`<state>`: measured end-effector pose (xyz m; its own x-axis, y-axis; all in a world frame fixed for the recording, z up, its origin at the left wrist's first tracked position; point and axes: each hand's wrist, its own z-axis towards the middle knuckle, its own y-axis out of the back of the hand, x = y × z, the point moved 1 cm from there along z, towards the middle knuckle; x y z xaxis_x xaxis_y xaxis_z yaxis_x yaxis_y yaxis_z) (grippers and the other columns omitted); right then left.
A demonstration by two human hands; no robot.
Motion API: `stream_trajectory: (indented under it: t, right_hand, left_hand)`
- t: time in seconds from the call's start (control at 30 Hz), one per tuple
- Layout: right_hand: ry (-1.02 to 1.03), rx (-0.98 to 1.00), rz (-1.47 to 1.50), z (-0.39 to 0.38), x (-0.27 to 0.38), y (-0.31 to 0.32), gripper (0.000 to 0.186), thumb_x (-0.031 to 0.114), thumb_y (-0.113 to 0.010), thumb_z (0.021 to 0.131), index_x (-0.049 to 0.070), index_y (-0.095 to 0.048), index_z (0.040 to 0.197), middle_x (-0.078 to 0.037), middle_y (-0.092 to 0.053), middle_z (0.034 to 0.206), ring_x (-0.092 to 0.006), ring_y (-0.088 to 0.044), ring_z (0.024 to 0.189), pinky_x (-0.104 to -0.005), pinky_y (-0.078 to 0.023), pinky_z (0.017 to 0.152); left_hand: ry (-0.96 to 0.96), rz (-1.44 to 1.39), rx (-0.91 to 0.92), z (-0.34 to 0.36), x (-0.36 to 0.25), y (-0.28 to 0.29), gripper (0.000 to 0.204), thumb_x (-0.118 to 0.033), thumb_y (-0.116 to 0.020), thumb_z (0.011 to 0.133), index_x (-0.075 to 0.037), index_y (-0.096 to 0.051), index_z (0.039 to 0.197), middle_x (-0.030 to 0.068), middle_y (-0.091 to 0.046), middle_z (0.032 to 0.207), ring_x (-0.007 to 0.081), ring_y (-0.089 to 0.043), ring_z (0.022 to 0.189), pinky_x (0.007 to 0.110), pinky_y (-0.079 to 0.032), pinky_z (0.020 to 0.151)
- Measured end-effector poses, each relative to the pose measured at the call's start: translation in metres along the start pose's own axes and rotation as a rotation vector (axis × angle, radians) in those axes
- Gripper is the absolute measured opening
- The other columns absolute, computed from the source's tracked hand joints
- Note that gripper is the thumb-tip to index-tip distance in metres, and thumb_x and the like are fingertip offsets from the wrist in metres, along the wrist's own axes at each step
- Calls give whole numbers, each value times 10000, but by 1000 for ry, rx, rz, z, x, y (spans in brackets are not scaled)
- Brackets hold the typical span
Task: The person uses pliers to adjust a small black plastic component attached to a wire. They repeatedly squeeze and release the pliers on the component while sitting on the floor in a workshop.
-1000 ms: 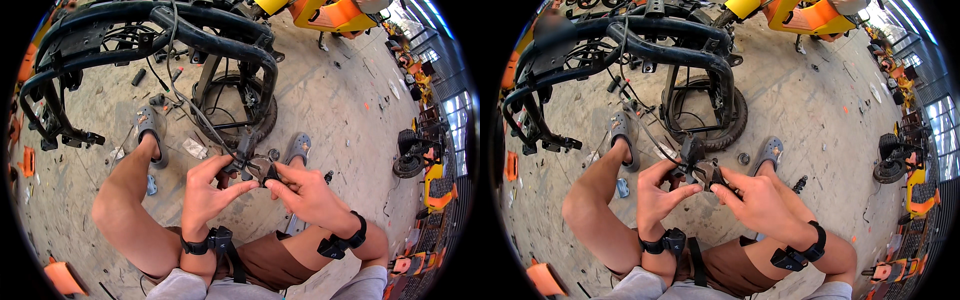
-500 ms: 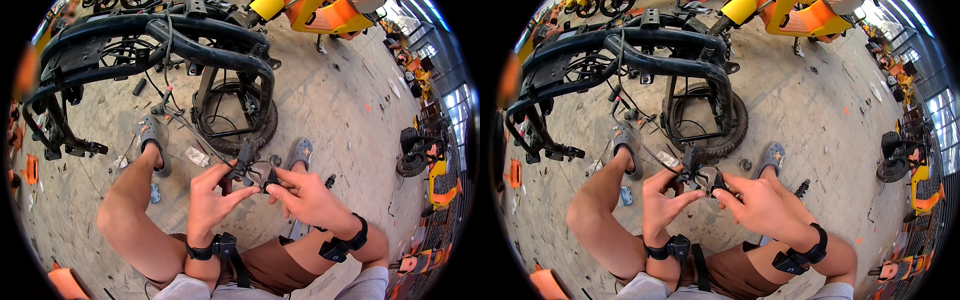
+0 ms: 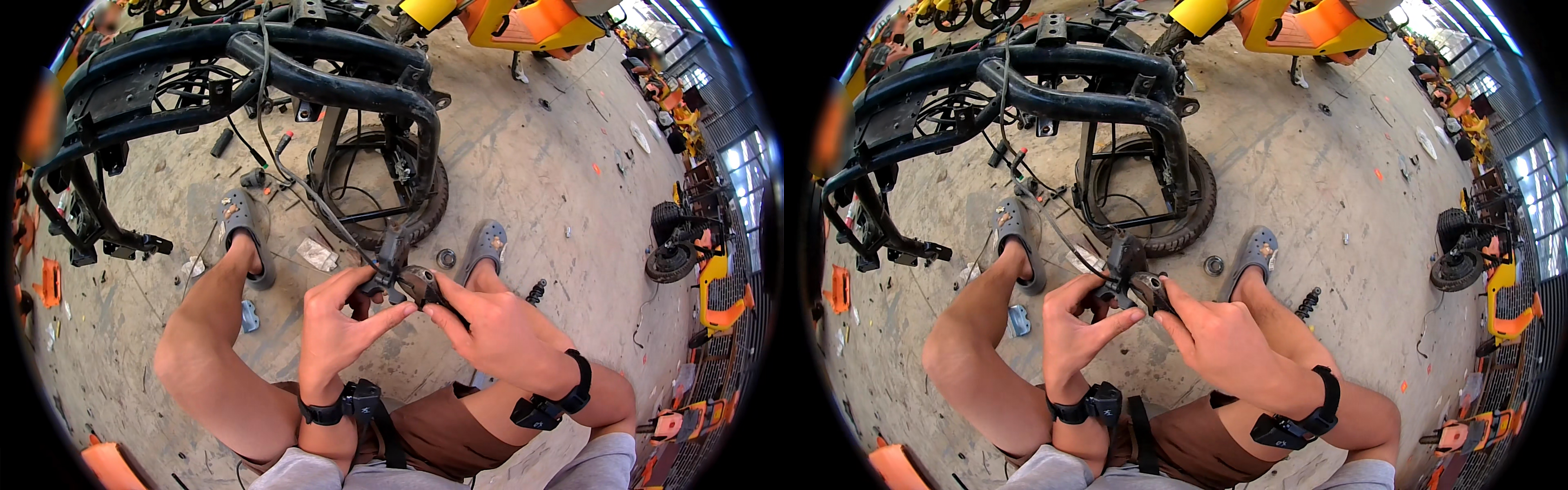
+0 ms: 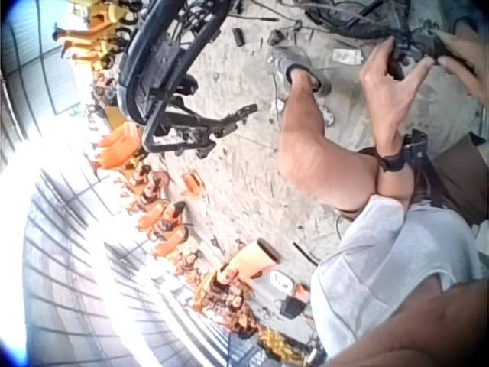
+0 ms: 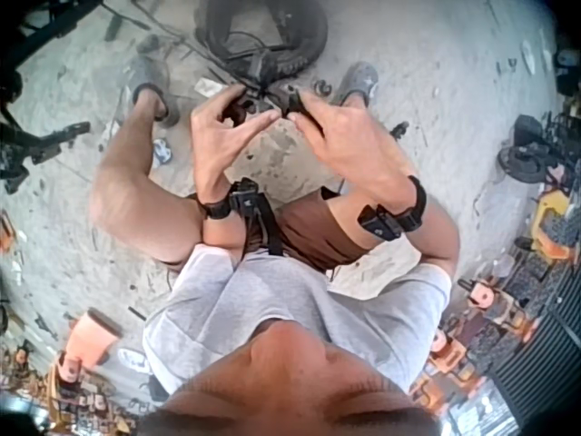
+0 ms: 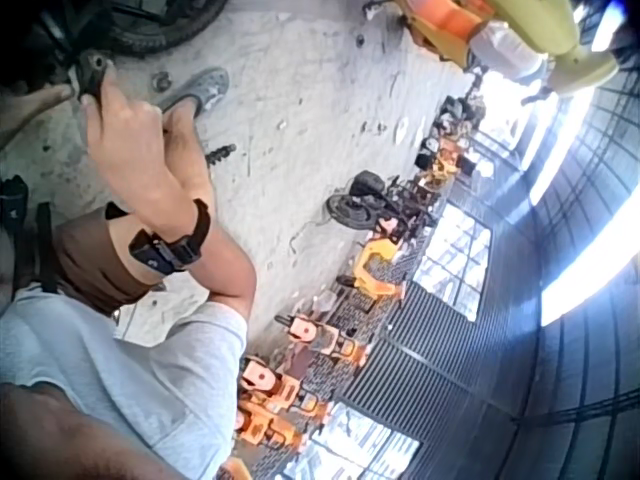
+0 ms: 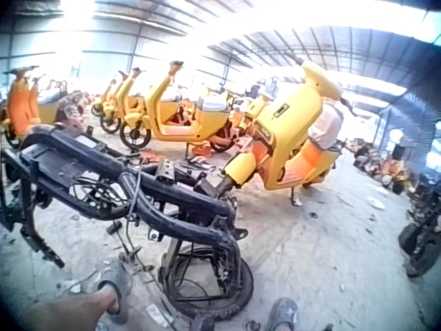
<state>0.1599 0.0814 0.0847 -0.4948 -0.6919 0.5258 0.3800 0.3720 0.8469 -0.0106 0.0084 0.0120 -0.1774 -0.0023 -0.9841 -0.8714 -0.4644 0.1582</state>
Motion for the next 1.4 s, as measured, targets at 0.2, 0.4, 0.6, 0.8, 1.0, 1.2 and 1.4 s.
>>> stream_trajectory:
  t: [0.2,0.4,0.6,0.8,1.0,1.2,1.4]
  right_hand:
    - [42,6,-15,0,-1,3,403,115,-659,891,-89,-564,1225,-158,-608,632,-309,-604,513,-374,-463,462]
    - [132,-21,-137,-2,-7,0,420,129,-675,880,-48,-578,1248,-124,-601,649,-268,-592,499,-344,-459,449]
    - [215,-32,-292,-3,-11,-1,430,111,-667,856,5,-597,1267,-56,-511,623,-191,-552,492,-310,-431,429]
    - [303,-85,-479,-9,-9,2,530,63,-640,728,52,-632,1257,-24,-484,683,-147,-512,561,-268,-403,457]
    - [348,-133,-582,-9,1,11,563,83,-613,661,87,-669,1221,-17,-493,713,-156,-485,602,-269,-411,508]
    - [210,-167,-302,-8,-11,10,532,79,-727,659,119,-690,1188,-25,-568,775,-179,-524,619,-298,-445,561]
    - [261,-283,-374,-6,-3,12,461,71,-763,673,116,-713,1130,-21,-618,840,-197,-535,617,-310,-454,574]
  left_hand:
    - [15,17,11,0,3,3,452,-208,-919,610,55,-674,884,-2,-592,683,39,-479,574,202,-347,499]
    - [39,-2,47,0,5,5,464,-225,-924,614,56,-674,887,6,-600,688,44,-502,588,198,-371,510]
    - [59,-32,75,-1,6,6,479,-206,-920,625,81,-666,913,14,-605,695,49,-519,599,199,-392,521]
    - [69,-79,145,-2,8,8,473,-159,-919,619,85,-668,937,11,-611,705,45,-521,599,195,-400,523]
    - [149,-191,169,-6,15,8,498,-194,-914,627,84,-689,973,16,-619,696,39,-465,554,204,-385,511]
    - [86,-177,152,-3,7,8,438,-103,-910,623,71,-683,954,-2,-613,722,29,-494,587,181,-383,522]
    - [57,-293,-31,-9,6,1,477,-155,-915,616,82,-674,953,24,-618,693,42,-462,540,195,-360,489]
